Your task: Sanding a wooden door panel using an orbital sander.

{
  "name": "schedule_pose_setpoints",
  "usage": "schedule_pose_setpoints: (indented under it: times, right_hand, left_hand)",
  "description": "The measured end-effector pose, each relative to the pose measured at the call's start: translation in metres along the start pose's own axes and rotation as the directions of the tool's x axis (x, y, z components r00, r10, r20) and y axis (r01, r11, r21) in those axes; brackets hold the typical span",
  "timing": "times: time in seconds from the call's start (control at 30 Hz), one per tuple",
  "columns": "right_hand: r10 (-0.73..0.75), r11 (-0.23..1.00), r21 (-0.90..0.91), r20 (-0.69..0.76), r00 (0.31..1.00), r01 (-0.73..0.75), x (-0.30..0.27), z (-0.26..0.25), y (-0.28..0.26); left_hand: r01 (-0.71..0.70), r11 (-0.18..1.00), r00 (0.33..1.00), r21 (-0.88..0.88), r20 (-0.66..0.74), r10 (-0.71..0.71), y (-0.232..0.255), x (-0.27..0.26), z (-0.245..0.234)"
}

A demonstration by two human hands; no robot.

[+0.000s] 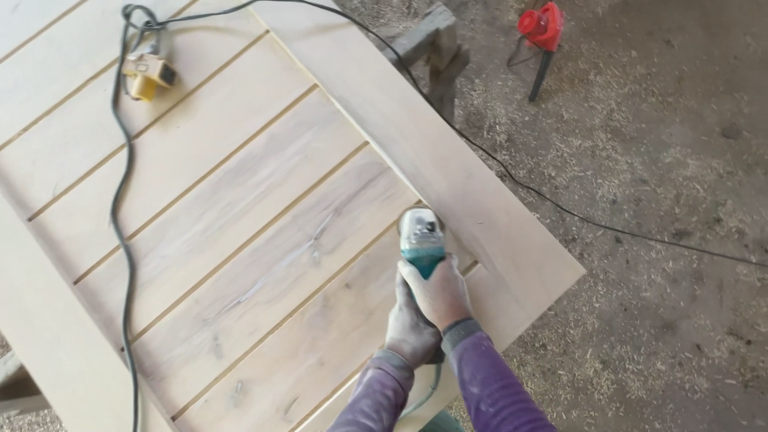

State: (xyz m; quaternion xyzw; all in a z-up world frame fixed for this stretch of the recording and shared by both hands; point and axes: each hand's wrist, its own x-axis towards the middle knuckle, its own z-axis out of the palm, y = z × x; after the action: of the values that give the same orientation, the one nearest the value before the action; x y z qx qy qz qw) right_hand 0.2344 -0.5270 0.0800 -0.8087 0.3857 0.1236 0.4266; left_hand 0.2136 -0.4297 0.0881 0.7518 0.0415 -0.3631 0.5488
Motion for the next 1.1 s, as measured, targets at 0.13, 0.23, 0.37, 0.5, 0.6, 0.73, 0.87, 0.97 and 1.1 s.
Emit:
schedule_pose_setpoints:
  times: [0.13,0.23,0.37,0.5,0.6,0.73,0.87,0.97,1.1]
  right_hand:
    - [0.014,0.999,-0.041,0.062,0.998,-0.011,0.000,-0.010,-0.010]
    - [0.014,0.996,-0.088,0.020,1.000,-0.012,-0.012,-0.016,0.001]
    - [0.091,0.993,-0.076,0.032,0.995,-0.088,-0.029,-0.026,0.018]
    - [0.122,0.993,-0.008,0.000,0.993,-0.122,-0.043,-0.029,0.031]
    - [0.075,0.997,0.014,-0.055,0.996,-0.074,-0.043,-0.023,0.046]
    - [0.098,0.995,-0.020,-0.029,0.995,-0.098,-0.047,-0.022,0.051]
    - [0.056,0.998,0.001,0.007,0.998,-0.056,-0.059,-0.012,0.055]
    - [0.038,0.999,-0.015,0.025,0.999,-0.037,-0.067,-0.004,0.055]
    - [0.035,0.998,-0.045,0.070,0.997,-0.032,-0.080,0.008,0.058]
  left_hand:
    - [0.066,0.998,0.998,0.023,-0.012,-0.065,0.004,0.001,0.007]
    - [0.017,1.000,1.000,0.016,0.019,-0.017,-0.008,-0.007,0.015]
    - [-0.045,0.997,0.996,-0.060,0.072,0.049,-0.015,-0.024,0.028]
    - [-0.032,0.998,0.988,-0.048,0.147,0.039,-0.015,-0.039,0.030]
    - [-0.086,0.993,0.985,-0.079,0.142,0.097,-0.021,-0.041,0.029]
    - [-0.008,1.000,0.984,-0.007,0.178,0.009,-0.022,-0.050,0.028]
    - [-0.030,0.999,0.989,-0.020,0.143,0.032,-0.030,-0.062,0.023]
    - [-0.008,0.998,0.992,-0.065,0.125,0.016,-0.034,-0.073,0.018]
    - [-0.053,0.992,0.995,-0.119,0.076,0.062,-0.047,-0.088,0.012]
